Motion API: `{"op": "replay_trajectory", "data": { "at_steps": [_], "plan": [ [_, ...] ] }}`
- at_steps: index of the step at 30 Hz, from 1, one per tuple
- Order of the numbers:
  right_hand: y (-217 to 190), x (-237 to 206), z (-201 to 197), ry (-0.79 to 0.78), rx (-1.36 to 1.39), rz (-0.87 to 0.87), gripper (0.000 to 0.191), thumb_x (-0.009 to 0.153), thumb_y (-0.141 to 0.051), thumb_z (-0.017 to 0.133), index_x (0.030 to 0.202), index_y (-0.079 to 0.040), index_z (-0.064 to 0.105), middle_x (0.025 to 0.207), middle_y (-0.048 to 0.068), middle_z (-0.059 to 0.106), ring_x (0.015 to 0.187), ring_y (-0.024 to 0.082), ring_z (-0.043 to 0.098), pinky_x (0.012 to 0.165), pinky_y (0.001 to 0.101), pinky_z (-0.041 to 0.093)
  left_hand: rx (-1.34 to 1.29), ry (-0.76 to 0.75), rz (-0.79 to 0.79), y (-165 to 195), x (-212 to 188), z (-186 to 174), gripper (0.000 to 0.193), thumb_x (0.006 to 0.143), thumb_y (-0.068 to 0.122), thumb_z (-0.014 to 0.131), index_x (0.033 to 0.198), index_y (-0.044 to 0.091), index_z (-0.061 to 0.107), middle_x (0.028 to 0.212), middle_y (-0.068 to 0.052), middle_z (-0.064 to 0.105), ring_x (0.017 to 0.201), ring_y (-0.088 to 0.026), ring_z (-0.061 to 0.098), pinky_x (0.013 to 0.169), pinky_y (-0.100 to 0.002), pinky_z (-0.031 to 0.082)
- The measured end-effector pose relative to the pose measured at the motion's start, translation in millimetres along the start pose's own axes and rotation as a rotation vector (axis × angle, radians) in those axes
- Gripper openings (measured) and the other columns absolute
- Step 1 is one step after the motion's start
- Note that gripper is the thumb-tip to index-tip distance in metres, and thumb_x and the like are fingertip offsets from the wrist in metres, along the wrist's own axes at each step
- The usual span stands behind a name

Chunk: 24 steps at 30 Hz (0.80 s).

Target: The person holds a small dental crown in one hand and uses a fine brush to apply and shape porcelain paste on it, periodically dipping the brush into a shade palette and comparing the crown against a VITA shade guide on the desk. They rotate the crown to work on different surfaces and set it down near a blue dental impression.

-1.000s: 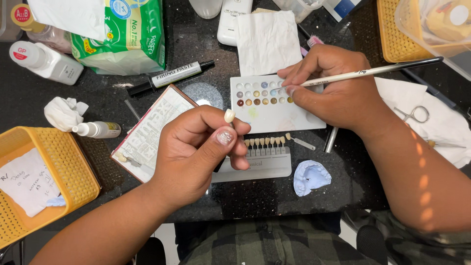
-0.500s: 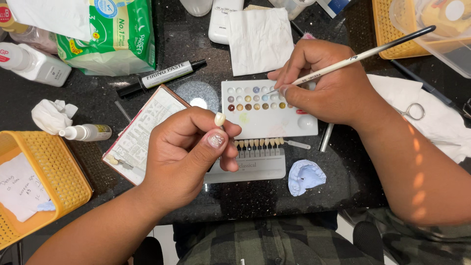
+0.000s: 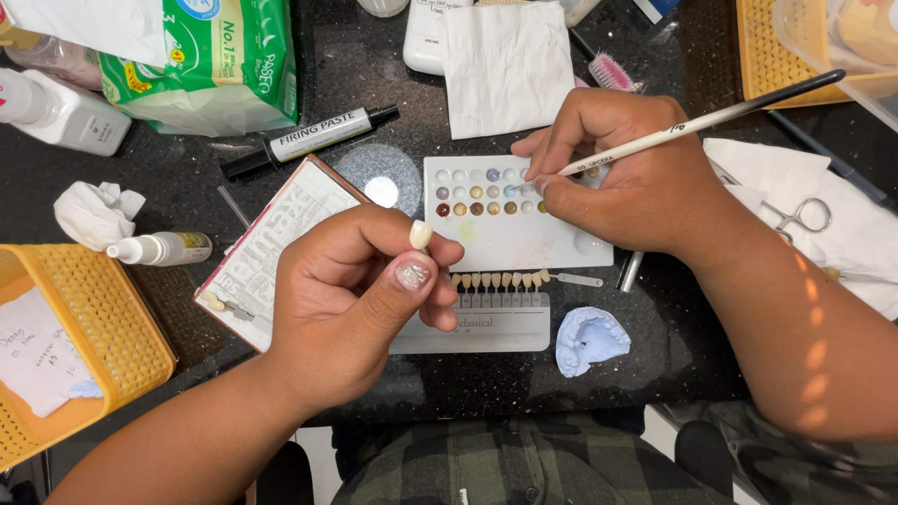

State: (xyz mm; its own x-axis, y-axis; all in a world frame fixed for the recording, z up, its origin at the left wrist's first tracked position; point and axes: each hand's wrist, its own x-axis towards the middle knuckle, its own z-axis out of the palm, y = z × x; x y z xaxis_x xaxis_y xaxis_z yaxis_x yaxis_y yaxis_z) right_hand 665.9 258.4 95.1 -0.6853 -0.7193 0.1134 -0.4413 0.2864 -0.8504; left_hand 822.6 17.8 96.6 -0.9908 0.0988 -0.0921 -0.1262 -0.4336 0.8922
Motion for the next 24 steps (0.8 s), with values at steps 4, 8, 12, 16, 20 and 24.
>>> {"op": "replay_trajectory", "data": {
  "at_steps": [4,8,12,16,20,24],
  "plan": [
    [-1.6,1.1,1.0,0.004,-0.032,0.006,0.015,0.085,0.001,0.074,0.086,-0.003,0.06,0.092,0.012,0.076,0.112,0.023,0.077,0.088,0.032,0.065,-0.007,0.002,-0.003,-0.1,0.8,0.3,0.012,0.107,0.011,0.061,0.109,-0.001,0.062,0.112,-0.013,0.07,0.092,-0.013,0.069,0.077,-0.033,0.064],
    [-2.7,1.6,2.0,0.003,-0.045,-0.005,0.015,0.085,0.001,0.075,0.086,-0.003,0.06,0.092,0.012,0.076,0.112,0.023,0.077,0.088,0.032,0.065,-0.001,-0.001,-0.002,-0.1,0.6,-0.4,0.012,0.108,0.011,0.061,0.109,-0.001,0.063,0.112,-0.013,0.07,0.093,-0.013,0.069,0.078,-0.033,0.064],
    [-3.1,1.8,2.9,0.002,-0.08,-0.002,0.015,0.085,0.001,0.075,0.085,-0.004,0.061,0.091,0.012,0.076,0.111,0.023,0.077,0.088,0.0318,0.065,0.001,0.003,-0.002,-0.3,0.7,-0.7,0.012,0.107,0.011,0.061,0.109,-0.001,0.062,0.112,-0.014,0.07,0.092,-0.013,0.069,0.077,-0.033,0.064],
    [-3.5,2.3,3.1,0.006,-0.06,-0.002,0.015,0.085,0.002,0.074,0.085,-0.003,0.06,0.091,0.012,0.076,0.111,0.023,0.077,0.088,0.0317,0.065,0.011,0.001,-0.001,0.1,0.5,-0.7,0.013,0.108,0.011,0.061,0.11,-0.001,0.063,0.111,-0.013,0.071,0.091,-0.013,0.069,0.077,-0.033,0.064],
    [-3.7,2.2,3.9,0.012,-0.063,-0.003,0.015,0.085,0.002,0.074,0.085,-0.003,0.06,0.091,0.012,0.076,0.111,0.023,0.078,0.087,0.0316,0.065,0.007,0.002,0.001,-0.2,0.6,-0.7,0.013,0.107,0.011,0.061,0.11,-0.001,0.062,0.111,-0.013,0.071,0.09,-0.013,0.069,0.076,-0.033,0.064],
    [-3.6,2.1,4.6,0.016,-0.063,-0.008,0.015,0.085,0.002,0.074,0.085,-0.003,0.06,0.092,0.012,0.076,0.111,0.023,0.077,0.087,0.0317,0.064,0.005,0.004,-0.007,-0.1,0.7,-0.6,0.013,0.107,0.011,0.061,0.108,-0.002,0.063,0.107,-0.013,0.071,0.087,-0.013,0.069,0.075,-0.032,0.063]
  ]
}}
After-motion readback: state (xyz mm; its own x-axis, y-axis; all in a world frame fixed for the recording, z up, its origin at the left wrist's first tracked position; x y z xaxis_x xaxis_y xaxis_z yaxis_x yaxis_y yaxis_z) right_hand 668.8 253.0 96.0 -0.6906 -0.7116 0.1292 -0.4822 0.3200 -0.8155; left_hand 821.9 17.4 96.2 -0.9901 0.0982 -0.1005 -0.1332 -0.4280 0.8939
